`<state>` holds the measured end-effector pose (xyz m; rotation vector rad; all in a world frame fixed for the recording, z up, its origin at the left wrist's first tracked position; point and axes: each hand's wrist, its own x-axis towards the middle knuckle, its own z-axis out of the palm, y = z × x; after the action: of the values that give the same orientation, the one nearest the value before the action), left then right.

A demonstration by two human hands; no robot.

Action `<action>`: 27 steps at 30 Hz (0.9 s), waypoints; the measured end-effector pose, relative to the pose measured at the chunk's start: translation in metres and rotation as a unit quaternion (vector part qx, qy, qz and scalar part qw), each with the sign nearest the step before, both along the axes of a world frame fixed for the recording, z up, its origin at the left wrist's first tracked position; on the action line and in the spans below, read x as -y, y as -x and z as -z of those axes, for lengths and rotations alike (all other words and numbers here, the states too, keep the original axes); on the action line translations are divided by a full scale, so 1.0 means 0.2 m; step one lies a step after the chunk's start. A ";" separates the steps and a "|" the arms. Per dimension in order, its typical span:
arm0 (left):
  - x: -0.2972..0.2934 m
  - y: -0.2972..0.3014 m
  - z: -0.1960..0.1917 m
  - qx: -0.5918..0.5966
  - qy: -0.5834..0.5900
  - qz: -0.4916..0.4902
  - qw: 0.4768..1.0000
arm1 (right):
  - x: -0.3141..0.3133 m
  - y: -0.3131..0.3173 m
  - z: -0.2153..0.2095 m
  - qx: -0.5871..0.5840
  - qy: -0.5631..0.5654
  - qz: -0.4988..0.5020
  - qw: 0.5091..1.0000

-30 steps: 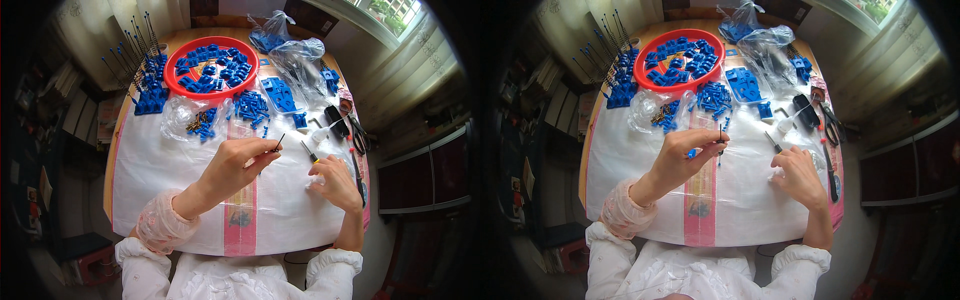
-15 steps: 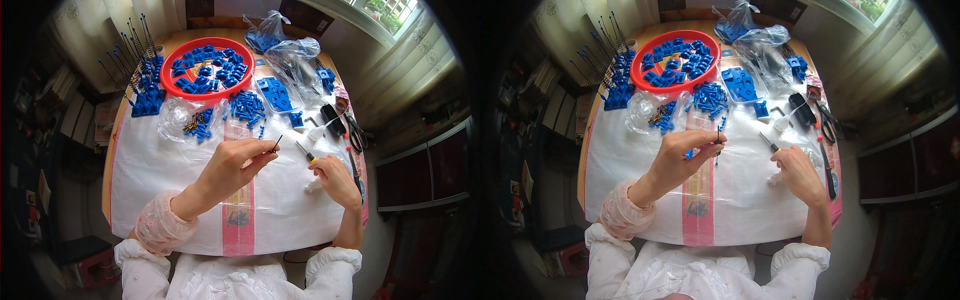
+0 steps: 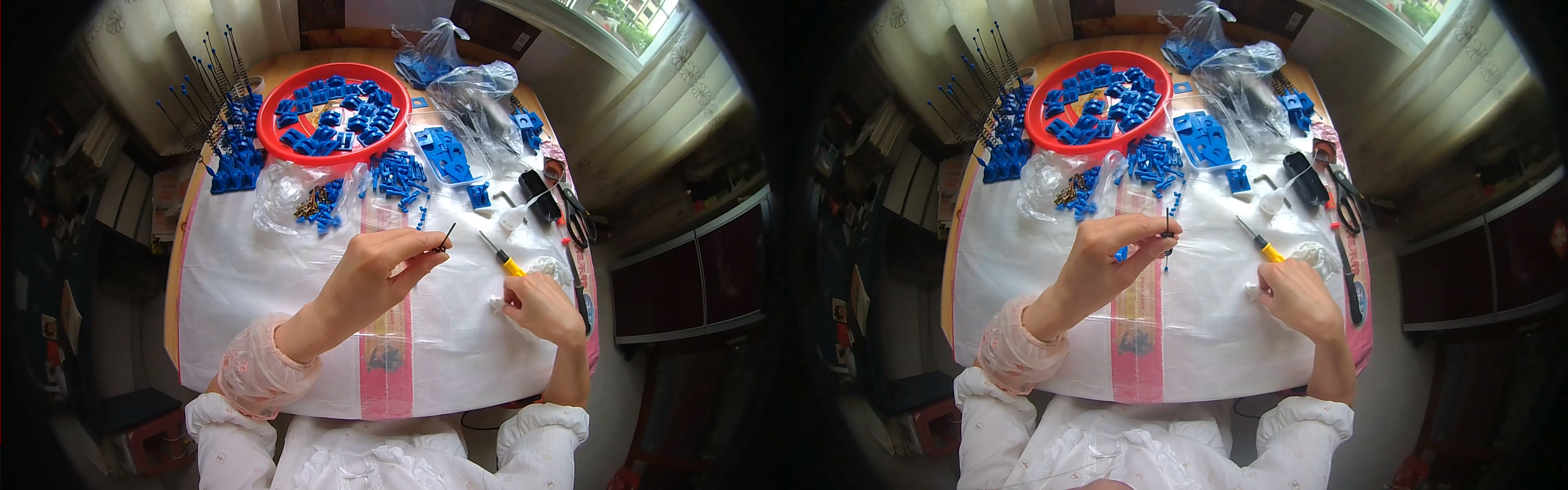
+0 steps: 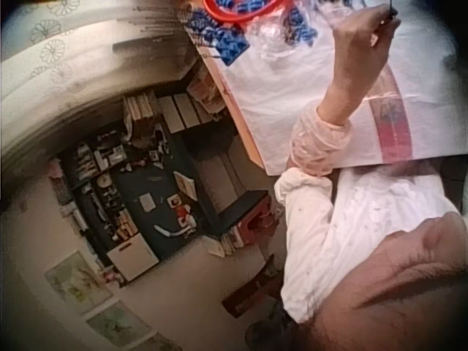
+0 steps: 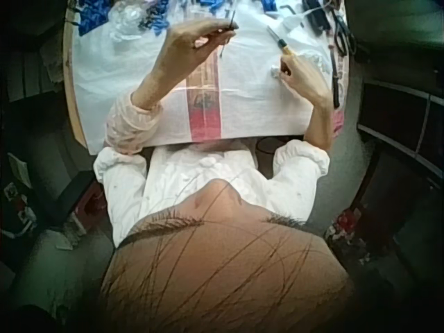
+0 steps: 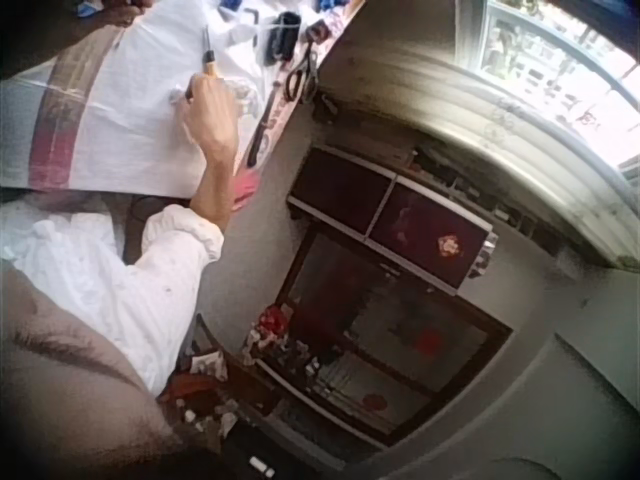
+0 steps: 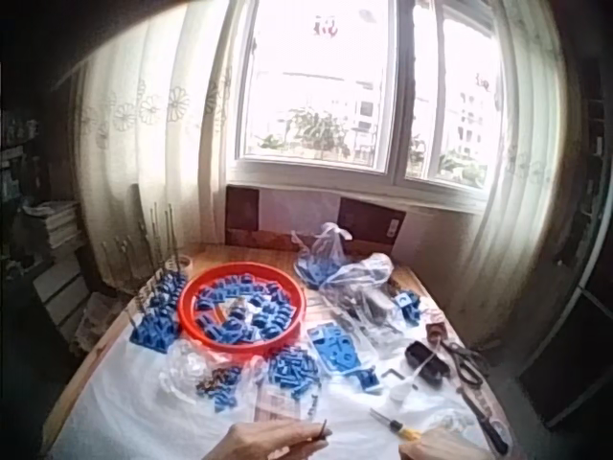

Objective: Manually assembling small lighting fixture components using springs, wires, and adhesive at a production workstation.

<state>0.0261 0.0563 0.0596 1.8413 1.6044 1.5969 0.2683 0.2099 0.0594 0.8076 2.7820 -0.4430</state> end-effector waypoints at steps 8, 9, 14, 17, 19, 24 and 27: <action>0.01 0.00 0.01 -0.004 -0.008 -0.010 1.000 | 0.16 0.15 0.00 -0.031 0.177 -0.156 0.971; 0.00 0.00 0.01 -0.005 -0.007 -0.009 1.000 | 0.20 0.16 0.02 -0.045 0.217 -0.195 0.955; 0.00 0.00 0.01 -0.001 0.001 -0.007 1.000 | 0.36 0.22 0.15 -0.074 0.134 -0.244 0.958; 0.00 0.00 0.01 0.000 -0.002 -0.007 1.000 | 0.23 0.24 0.20 -0.168 -0.013 -0.124 0.978; 0.00 0.00 0.00 -0.002 -0.004 -0.005 1.000 | 0.10 0.25 0.22 -0.208 -0.164 -0.030 0.964; 0.00 0.01 0.01 -0.006 0.004 -0.011 1.000 | 0.14 0.20 0.11 -0.253 0.003 -0.028 0.967; 0.01 0.01 0.01 -0.001 0.006 -0.014 1.000 | 0.22 0.20 0.10 -0.175 0.166 -0.167 0.956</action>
<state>0.0238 0.0552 0.0575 1.8222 1.6437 1.5944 0.2289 0.1651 0.0385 0.1886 2.9481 -1.0348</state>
